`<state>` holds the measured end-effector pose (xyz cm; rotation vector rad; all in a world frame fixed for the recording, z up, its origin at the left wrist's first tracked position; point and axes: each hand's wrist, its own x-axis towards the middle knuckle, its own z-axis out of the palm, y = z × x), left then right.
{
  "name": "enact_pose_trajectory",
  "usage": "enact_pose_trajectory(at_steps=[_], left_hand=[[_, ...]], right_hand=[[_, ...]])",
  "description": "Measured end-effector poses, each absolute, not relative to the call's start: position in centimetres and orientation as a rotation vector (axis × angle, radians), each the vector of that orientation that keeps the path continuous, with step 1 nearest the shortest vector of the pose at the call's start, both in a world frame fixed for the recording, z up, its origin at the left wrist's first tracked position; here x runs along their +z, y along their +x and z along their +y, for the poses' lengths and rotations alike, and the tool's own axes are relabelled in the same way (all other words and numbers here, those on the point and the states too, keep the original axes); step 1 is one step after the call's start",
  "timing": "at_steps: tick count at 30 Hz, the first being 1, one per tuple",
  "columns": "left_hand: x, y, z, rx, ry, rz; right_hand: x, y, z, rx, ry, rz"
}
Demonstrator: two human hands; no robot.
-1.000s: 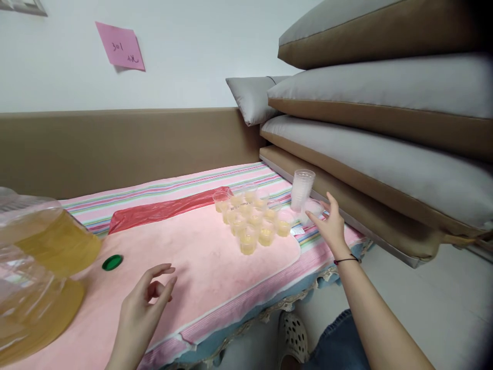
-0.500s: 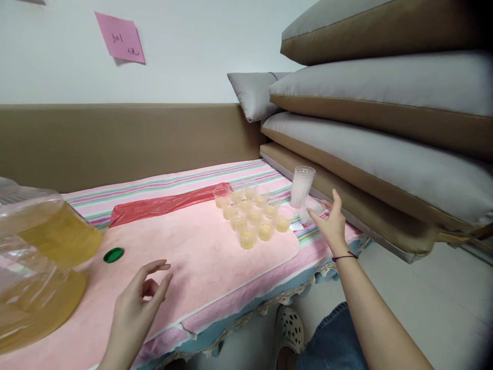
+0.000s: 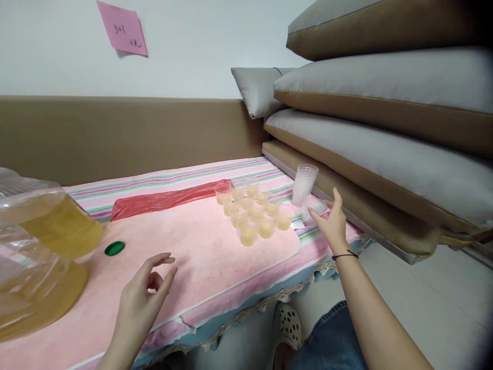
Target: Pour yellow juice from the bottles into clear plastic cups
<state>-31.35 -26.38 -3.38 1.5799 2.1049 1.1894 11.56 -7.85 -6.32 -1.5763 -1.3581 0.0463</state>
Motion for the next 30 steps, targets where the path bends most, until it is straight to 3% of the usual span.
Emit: enact_pose_trajectory(at_steps=[23,30], left_hand=[[-3.29,-30.83,-26.57,1.152,1.610,2.112],[-3.55,-30.92,-26.45,1.151,1.634,2.113]], right_hand=[[-6.40,11.71,-7.82,-0.118,-1.690,-1.457],[-6.79,11.74,-7.51,-0.002,-1.533,-1.391]])
